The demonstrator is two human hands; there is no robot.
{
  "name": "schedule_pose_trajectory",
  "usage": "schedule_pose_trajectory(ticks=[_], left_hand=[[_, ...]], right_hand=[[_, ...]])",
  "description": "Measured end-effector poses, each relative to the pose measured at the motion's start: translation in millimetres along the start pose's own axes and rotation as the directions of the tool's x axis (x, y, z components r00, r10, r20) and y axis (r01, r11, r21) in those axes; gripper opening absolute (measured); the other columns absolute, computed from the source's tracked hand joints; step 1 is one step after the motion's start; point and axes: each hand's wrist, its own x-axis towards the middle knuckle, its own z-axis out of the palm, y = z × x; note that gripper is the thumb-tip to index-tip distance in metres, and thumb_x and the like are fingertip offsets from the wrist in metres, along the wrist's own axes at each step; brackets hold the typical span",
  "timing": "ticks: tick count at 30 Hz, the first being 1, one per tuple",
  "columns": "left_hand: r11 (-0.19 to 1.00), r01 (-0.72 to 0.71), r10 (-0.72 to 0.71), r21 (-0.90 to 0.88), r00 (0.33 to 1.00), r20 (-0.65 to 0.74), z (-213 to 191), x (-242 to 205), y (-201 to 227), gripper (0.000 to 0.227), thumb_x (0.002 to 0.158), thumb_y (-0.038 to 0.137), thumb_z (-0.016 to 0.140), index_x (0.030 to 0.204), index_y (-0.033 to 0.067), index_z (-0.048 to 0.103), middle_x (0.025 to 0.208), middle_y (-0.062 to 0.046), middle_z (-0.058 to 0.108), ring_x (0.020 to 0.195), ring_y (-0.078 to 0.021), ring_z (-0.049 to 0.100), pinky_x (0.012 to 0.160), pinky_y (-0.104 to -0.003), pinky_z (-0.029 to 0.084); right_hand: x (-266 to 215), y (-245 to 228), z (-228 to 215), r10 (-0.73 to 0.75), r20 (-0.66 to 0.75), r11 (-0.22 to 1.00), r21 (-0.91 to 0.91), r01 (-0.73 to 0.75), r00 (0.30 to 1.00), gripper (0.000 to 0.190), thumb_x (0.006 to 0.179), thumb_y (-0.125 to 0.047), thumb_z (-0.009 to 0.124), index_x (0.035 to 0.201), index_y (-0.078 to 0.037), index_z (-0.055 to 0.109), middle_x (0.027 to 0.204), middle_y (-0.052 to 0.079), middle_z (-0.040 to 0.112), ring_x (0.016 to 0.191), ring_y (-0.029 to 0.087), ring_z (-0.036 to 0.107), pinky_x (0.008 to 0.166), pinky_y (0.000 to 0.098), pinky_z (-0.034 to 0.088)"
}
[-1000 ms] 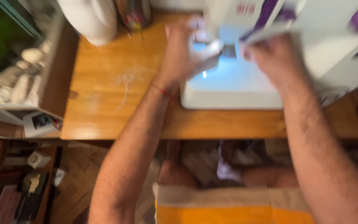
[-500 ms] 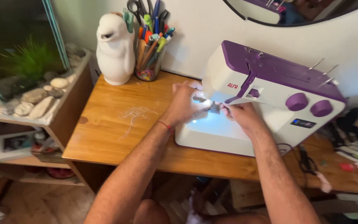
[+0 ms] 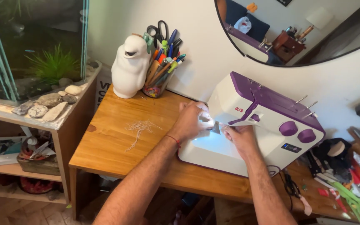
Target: Threading a sewing machine and preparing fabric for sewing
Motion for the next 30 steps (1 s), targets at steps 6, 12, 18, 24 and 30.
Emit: schedule_pose_trajectory(ticks=[6,12,18,24,30], left_hand=[[1.000,0.020,-0.020,-0.005,1.000,-0.018,6,3,-5,0.022,0.068,0.037,0.090,0.081,0.0247,0.077,0.090,0.008,0.073,0.095,-0.0151,0.063,0.099,-0.040,0.031],[0.999,0.036,-0.036,-0.019,0.999,-0.012,1,3,4,0.019,0.070,0.032,0.088,0.082,0.0217,0.078,0.089,0.007,0.073,0.095,-0.0161,0.063,0.099,-0.039,0.031],[0.998,0.063,-0.063,-0.020,0.998,-0.012,3,4,3,0.019,0.069,0.032,0.090,0.081,0.0226,0.078,0.088,0.008,0.073,0.093,-0.0144,0.062,0.098,-0.037,0.031],[0.998,0.069,-0.069,-0.013,0.998,-0.009,-2,2,11,0.017,0.072,0.034,0.086,0.081,0.0216,0.078,0.090,0.005,0.073,0.096,-0.0176,0.063,0.098,-0.040,0.032],[0.994,0.108,-0.106,-0.037,0.993,0.051,-6,0,15,0.013,0.079,0.029,0.077,0.086,0.0175,0.079,0.095,-0.002,0.075,0.101,-0.0254,0.065,0.098,-0.045,0.033]], right_hand=[[11,30,-17,0.060,0.011,0.998,0.026,-0.060,0.998,0.016,0.093,0.007,0.064,0.099,-0.007,0.067,0.065,0.000,0.053,0.044,0.003,0.039,0.039,0.0156,0.035],[14,13,-22,0.182,0.077,0.976,0.103,-0.190,0.980,0.011,0.089,0.001,0.069,0.092,-0.009,0.065,0.071,0.004,0.060,0.052,0.007,0.050,0.046,0.0166,0.033],[32,31,-43,0.314,0.299,0.916,0.154,-0.371,0.901,0.006,0.091,-0.005,0.062,0.095,-0.009,0.063,0.076,0.003,0.060,0.055,0.005,0.054,0.046,0.0154,0.038],[11,12,-30,0.174,0.231,0.955,0.196,-0.221,0.957,0.007,0.089,0.003,0.070,0.094,0.000,0.066,0.077,0.013,0.066,0.059,0.016,0.063,0.047,0.0191,0.046],[8,29,-24,0.043,0.069,0.991,0.124,-0.051,0.997,0.010,0.088,0.004,0.074,0.086,-0.004,0.068,0.065,0.011,0.060,0.045,0.011,0.053,0.038,0.0186,0.038]])
